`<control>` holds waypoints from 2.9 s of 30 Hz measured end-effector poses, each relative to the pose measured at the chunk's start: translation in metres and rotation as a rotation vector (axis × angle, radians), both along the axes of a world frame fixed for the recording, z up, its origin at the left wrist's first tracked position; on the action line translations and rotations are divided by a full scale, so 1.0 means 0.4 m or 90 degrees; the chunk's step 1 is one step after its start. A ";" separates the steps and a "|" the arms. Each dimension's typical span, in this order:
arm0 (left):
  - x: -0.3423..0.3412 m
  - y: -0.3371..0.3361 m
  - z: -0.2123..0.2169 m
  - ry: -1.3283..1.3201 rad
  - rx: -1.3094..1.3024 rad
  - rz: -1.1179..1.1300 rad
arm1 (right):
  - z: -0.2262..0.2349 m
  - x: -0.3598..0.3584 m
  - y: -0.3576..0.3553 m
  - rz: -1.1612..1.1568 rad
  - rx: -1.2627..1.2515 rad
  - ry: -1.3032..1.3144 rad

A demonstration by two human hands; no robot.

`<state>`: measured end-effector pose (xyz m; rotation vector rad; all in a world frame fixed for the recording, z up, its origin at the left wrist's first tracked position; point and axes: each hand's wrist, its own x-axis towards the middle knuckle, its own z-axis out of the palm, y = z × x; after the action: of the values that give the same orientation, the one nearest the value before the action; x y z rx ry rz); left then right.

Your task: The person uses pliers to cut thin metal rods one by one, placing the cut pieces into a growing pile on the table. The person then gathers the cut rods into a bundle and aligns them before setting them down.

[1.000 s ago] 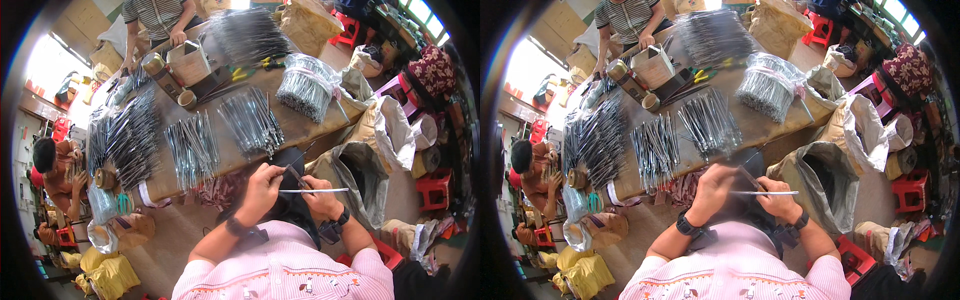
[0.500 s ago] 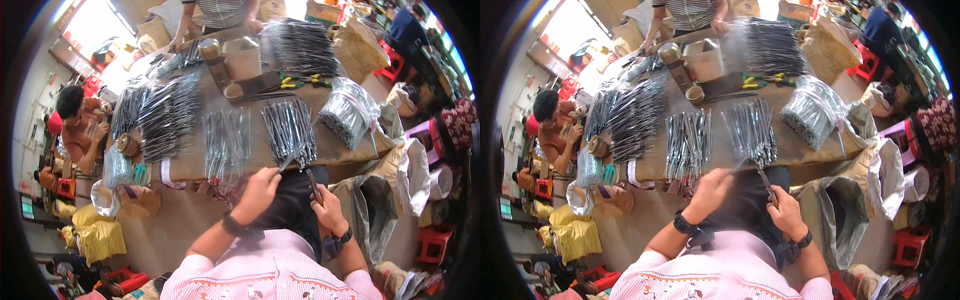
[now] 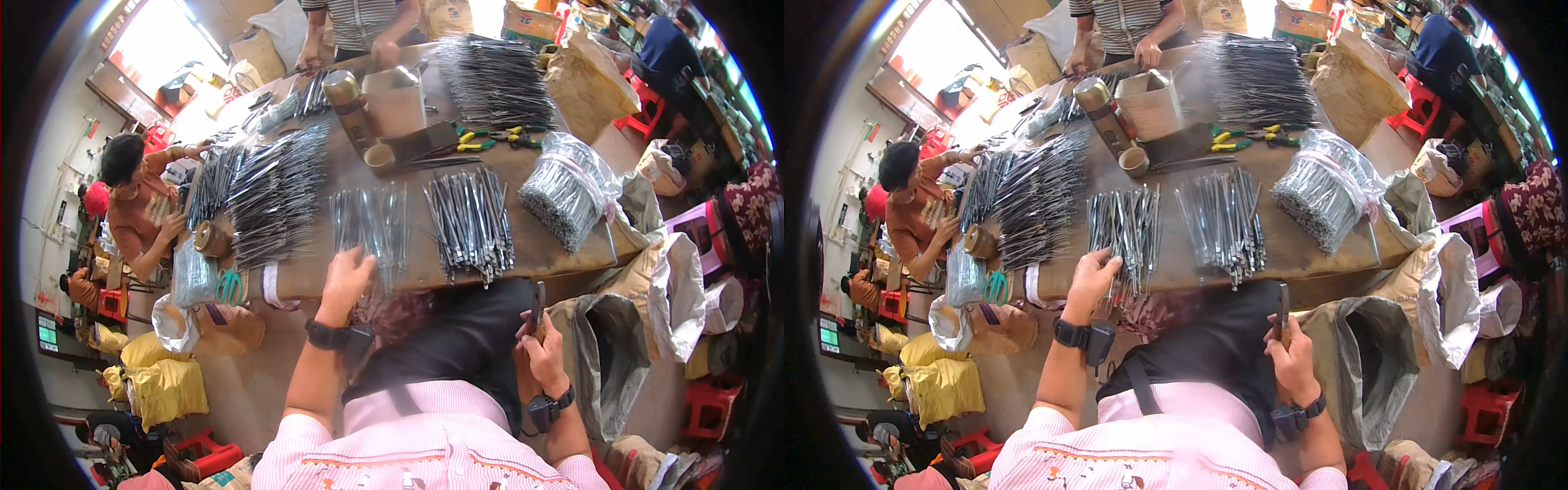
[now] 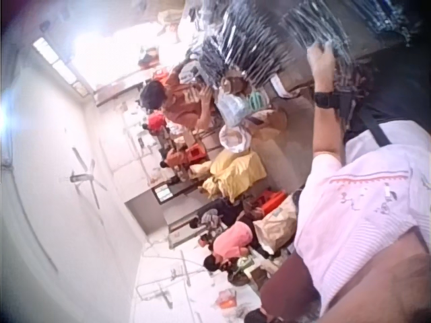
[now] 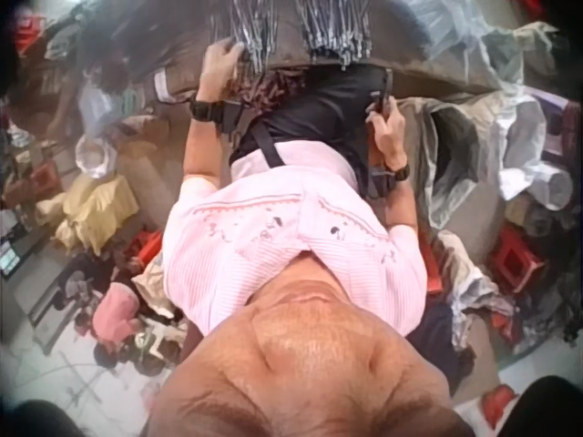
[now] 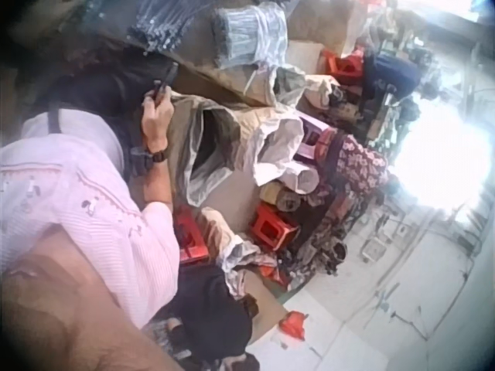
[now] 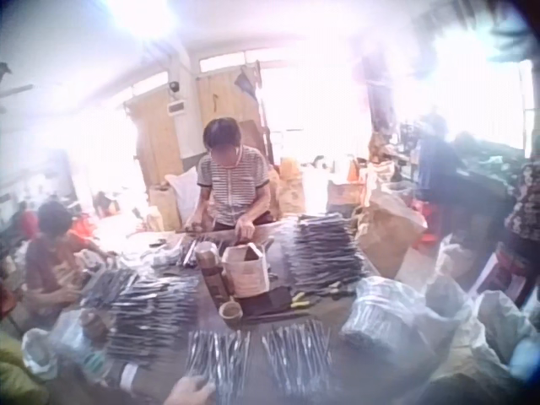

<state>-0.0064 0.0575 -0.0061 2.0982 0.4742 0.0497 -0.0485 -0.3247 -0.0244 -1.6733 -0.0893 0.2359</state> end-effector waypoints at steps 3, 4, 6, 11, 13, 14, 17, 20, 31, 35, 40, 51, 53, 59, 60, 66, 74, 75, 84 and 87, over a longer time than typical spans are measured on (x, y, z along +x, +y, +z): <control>-0.026 -0.092 0.039 -0.154 0.342 -0.044 | -0.001 -0.004 -0.005 -0.005 0.039 0.013; -0.017 -0.123 0.045 -0.192 0.320 -0.077 | -0.001 -0.007 -0.005 -0.007 0.055 0.025; 0.012 -0.199 0.039 -0.196 0.207 -0.111 | -0.002 -0.013 -0.001 -0.013 0.091 0.048; 0.052 -0.342 -0.011 -0.161 0.018 -0.128 | -0.004 -0.038 0.002 -0.015 0.103 0.056; 0.055 -0.374 -0.040 -0.180 0.012 -0.182 | -0.006 -0.048 0.000 -0.025 0.106 0.071; 0.056 -0.387 -0.053 -0.361 0.136 -0.212 | -0.007 -0.051 -0.001 -0.028 0.109 0.079; 0.054 -0.391 -0.078 -0.310 0.288 -0.301 | -0.008 -0.055 -0.004 -0.024 0.100 0.105; 0.076 -0.388 -0.083 -0.378 0.372 -0.343 | -0.011 -0.051 0.006 -0.022 0.109 0.103; 0.099 -0.369 -0.074 -0.508 0.453 -0.523 | -0.038 -0.045 0.038 -0.013 0.104 0.104; 0.055 -0.389 -0.038 -0.605 0.333 -0.570 | -0.046 -0.046 0.037 -0.018 0.133 0.116; -0.022 -0.419 0.046 -0.483 0.091 -0.572 | -0.050 -0.042 0.035 -0.041 0.131 0.105; -0.029 -0.304 0.130 -0.487 -0.124 -0.028 | -0.032 -0.032 0.034 -0.064 0.153 0.147; -0.030 -0.290 0.089 -0.406 -0.251 0.032 | -0.032 -0.030 0.034 -0.063 0.141 0.144; -0.080 -0.280 0.016 -0.095 -0.595 0.128 | -0.046 -0.021 0.024 -0.062 0.156 0.159; -0.076 -0.280 0.010 -0.077 -0.596 0.106 | -0.051 -0.017 0.020 -0.068 0.161 0.167; -0.051 -0.265 -0.032 0.031 -0.668 0.000 | -0.091 0.047 -0.034 -0.152 0.247 0.124; -0.075 -0.218 0.028 0.188 -0.828 -0.094 | -0.075 0.209 -0.164 -0.220 0.586 0.138; -0.084 -0.215 0.045 0.179 -0.854 -0.099 | -0.062 0.230 -0.176 -0.213 0.551 0.116; -0.093 -0.247 0.111 0.138 -0.863 -0.132 | -0.006 0.466 -0.183 -0.276 0.055 0.029; -0.100 -0.263 0.115 0.129 -0.834 -0.152 | -0.030 0.512 -0.182 -0.284 0.010 0.037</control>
<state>-0.0466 -0.0475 0.0398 0.8480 0.2373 -0.4903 0.1561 -0.3974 -0.0365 -1.6241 0.3225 -0.0542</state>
